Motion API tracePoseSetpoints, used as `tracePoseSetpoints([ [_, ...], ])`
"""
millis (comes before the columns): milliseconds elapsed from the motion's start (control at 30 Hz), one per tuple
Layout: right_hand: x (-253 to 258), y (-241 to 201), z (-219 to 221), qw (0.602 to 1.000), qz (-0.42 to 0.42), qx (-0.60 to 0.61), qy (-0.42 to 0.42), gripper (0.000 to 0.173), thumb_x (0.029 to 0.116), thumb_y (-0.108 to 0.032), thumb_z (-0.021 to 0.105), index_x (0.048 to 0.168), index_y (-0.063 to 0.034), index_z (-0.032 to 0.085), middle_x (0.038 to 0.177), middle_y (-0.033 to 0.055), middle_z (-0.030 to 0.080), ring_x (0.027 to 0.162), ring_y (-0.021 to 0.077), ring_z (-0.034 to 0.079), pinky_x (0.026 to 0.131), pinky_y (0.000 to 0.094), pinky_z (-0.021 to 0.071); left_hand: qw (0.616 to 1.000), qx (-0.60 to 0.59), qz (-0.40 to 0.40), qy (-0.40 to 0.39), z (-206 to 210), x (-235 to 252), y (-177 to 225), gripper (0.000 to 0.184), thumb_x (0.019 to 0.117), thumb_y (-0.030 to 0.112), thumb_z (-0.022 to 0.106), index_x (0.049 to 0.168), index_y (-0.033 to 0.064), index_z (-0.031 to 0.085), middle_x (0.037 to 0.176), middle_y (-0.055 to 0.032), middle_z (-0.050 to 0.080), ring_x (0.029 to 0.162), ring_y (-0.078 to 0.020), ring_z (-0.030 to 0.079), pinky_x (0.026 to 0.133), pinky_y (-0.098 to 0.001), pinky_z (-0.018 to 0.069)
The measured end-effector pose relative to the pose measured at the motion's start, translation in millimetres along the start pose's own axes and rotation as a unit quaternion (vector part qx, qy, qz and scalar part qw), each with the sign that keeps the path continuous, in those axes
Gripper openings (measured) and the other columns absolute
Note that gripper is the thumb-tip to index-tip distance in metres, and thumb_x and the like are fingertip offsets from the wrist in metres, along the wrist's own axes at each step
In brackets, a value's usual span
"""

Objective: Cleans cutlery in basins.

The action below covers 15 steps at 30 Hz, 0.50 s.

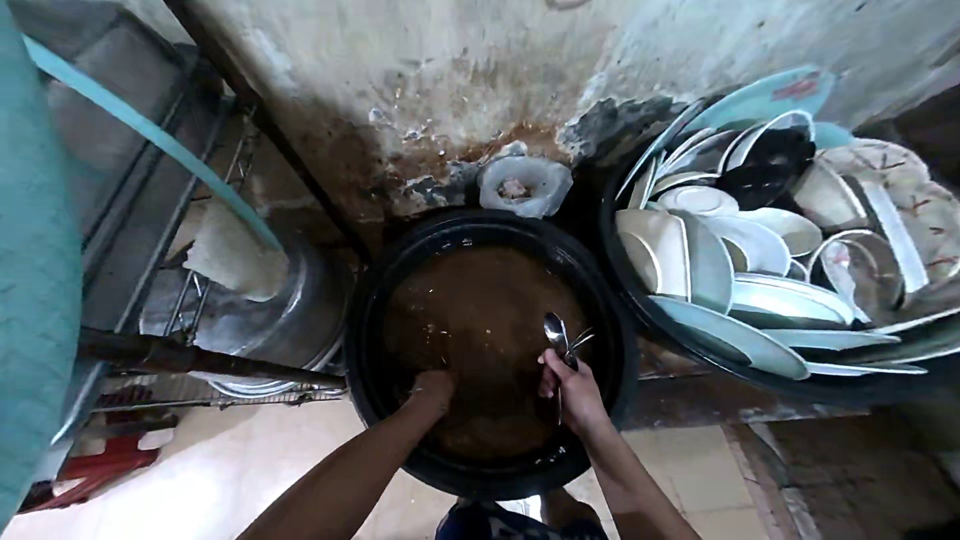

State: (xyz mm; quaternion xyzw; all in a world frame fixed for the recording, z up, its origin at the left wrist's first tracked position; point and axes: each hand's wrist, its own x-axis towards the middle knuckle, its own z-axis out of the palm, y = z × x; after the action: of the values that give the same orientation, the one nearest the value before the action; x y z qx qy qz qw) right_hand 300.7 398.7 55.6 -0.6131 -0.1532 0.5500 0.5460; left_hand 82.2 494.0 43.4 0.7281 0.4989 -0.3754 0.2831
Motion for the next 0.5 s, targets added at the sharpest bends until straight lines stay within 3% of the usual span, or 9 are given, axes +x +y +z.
tracePoseSetpoints([
  [133, -1, 0, 0, 1.0, 0.004, 0.006, 0.006, 0.025, 0.1094, -0.021, 0.049, 0.102, -0.0012, 0.062, 0.057, 0.0015, 0.046, 0.047, 0.0131, 0.049, 0.052, 0.0304, 0.0515, 0.996, 0.037, 0.058, -0.05, 16, -7, 17, 0.034, 0.099, 0.009, 0.06, 0.129, -0.0072, 0.063, 0.136, -0.0291, 0.06, 0.126, -0.048, 0.058, 0.103, -0.0658, 0.0479],
  [233, 0, 1, 0, 1.0, 0.005, 0.006, 0.003, 0.025, 0.1091, -0.021, 0.049, 0.102, -0.001, 0.062, 0.056, 0.0013, 0.046, 0.047, 0.0131, 0.049, 0.052, 0.0312, 0.052, 0.994, 0.017, 0.1, -0.033, 24, -10, 27, 0.052, 0.0961, 0.022, 0.068, 0.14, -0.0024, 0.056, 0.141, -0.0297, 0.056, 0.125, -0.0499, 0.058, 0.1, -0.0688, 0.0482],
  [367, -1, 0, 2, 1.0, 0.006, 0.0, 0.0, 0.025, 0.1091, -0.021, 0.05, 0.101, -0.0014, 0.063, 0.057, 0.0011, 0.047, 0.048, 0.0127, 0.049, 0.052, 0.0301, 0.0506, 0.991, -0.001, 0.136, 0.014, 34, 3, 63, 0.076, 0.0932, 0.02, 0.073, 0.16, 0.0109, 0.036, 0.164, -0.0265, 0.027, 0.145, -0.0519, 0.036, 0.104, -0.0715, 0.0434],
  [400, -1, -1, 2, 1.0, 0.006, -0.001, 0.001, 0.025, 0.1091, -0.021, 0.05, 0.101, -0.0018, 0.063, 0.056, 0.0009, 0.046, 0.047, 0.0126, 0.049, 0.052, 0.0301, 0.0509, 0.987, -0.012, 0.158, 0.027, 38, 9, 73, 0.076, 0.0933, 0.021, 0.074, 0.16, 0.0137, 0.037, 0.166, -0.0258, 0.025, 0.145, -0.0526, 0.036, 0.102, -0.0715, 0.0453],
  [500, -2, 0, 0, 1.0, 0.005, 0.003, 0.0, 0.026, 0.1092, -0.023, 0.049, 0.1, -0.0026, 0.063, 0.055, 0.0008, 0.045, 0.046, 0.0125, 0.048, 0.051, 0.0309, 0.0509, 0.973, -0.027, 0.229, 0.032, 48, 17, 97, 0.063, 0.0964, 0.018, 0.069, 0.155, 0.0172, 0.046, 0.165, -0.0243, 0.027, 0.133, -0.0537, 0.048, 0.095, -0.0699, 0.0517],
])
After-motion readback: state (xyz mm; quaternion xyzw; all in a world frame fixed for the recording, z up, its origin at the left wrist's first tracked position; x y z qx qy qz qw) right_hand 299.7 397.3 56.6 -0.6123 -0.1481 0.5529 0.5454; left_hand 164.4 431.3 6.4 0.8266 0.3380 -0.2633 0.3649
